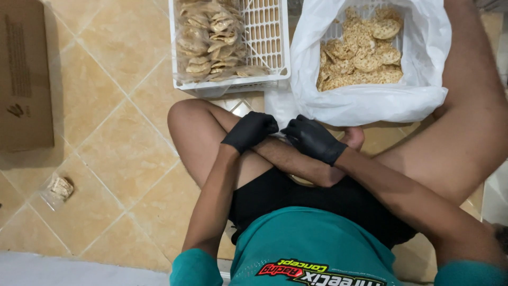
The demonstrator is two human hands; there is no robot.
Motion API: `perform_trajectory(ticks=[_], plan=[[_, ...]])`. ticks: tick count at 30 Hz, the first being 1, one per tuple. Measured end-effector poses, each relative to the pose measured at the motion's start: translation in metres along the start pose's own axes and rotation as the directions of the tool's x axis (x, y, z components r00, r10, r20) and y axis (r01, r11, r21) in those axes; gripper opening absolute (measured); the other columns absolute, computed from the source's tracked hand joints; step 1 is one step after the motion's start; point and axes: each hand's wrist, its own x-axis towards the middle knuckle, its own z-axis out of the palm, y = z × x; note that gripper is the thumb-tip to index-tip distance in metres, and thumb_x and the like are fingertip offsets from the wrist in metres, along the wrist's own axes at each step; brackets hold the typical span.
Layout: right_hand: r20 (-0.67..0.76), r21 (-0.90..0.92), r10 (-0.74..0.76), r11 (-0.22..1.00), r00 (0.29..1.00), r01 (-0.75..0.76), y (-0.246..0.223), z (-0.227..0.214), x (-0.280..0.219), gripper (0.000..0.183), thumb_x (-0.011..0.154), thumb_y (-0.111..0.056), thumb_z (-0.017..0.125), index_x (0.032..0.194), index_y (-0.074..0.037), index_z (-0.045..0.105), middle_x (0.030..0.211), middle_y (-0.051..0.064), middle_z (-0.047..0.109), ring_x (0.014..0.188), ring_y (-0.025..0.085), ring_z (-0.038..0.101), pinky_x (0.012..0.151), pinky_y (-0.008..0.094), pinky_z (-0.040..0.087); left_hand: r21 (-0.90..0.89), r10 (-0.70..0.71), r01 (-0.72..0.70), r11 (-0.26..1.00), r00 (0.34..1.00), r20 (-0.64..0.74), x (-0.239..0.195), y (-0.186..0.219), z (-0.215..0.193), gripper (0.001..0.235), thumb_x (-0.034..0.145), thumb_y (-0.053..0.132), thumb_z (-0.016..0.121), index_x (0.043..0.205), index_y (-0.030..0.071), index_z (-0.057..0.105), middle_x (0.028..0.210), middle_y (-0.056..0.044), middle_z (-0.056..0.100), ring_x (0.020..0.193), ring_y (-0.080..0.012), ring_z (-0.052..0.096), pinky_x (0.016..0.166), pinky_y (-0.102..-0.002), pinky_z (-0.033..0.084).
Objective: The person sits on the floor and packs round, flat snacks from a large white bag into small clear plastic bags. They place the filled bags into a white plastic crate. The person wears black gloves and handles the snacks by hand.
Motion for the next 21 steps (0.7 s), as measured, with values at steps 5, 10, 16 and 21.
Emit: perform_trajectory(ticks=[5,10,16,21], plan=[[-0.048,0.107,0.036,0.994,0.998,-0.030,0.001,0.005,-0.006,0.014,0.097,-0.020,0.067,0.089,-0.009,0.066,0.083,0.010,0.061,0.090,0.034,0.061,0.077,0.042,0.052,0.066,0.105,-0.105,0.992,0.994,-0.008,-0.009,0.007,0.001,0.022,0.095,0.025,0.065,0.092,0.004,0.069,0.081,-0.018,0.072,0.085,-0.0390,0.071,0.082,-0.051,0.056],[0.019,0.202,0.043,0.978,0.999,-0.046,-0.005,-0.003,-0.008,0.017,0.101,-0.021,0.065,0.090,-0.008,0.065,0.082,0.012,0.059,0.089,0.037,0.059,0.077,0.043,0.051,0.064,0.145,-0.146,0.987,0.989,0.012,-0.010,-0.009,0.007,0.018,0.094,0.033,0.068,0.088,0.016,0.068,0.078,-0.008,0.072,0.081,-0.0322,0.071,0.080,-0.045,0.056],[0.111,0.366,0.121,0.918,0.986,-0.154,-0.008,-0.014,-0.008,0.017,0.101,-0.024,0.066,0.091,-0.010,0.066,0.088,0.011,0.065,0.095,0.034,0.060,0.085,0.043,0.053,0.033,0.143,-0.143,0.989,0.990,0.000,-0.013,-0.014,0.008,0.027,0.085,0.045,0.077,0.090,0.019,0.069,0.077,-0.002,0.072,0.081,-0.0279,0.072,0.080,-0.043,0.056],[0.106,0.757,0.279,0.600,0.954,-0.259,-0.016,-0.056,-0.006,0.008,0.102,-0.016,0.066,0.102,-0.010,0.071,0.088,0.008,0.076,0.084,0.017,0.066,0.084,0.036,0.056,-0.227,0.182,-0.219,0.949,0.968,-0.174,-0.009,0.021,-0.010,0.042,0.080,0.036,0.087,0.109,0.010,0.071,0.114,-0.016,0.069,0.113,-0.0389,0.064,0.098,-0.052,0.050]])
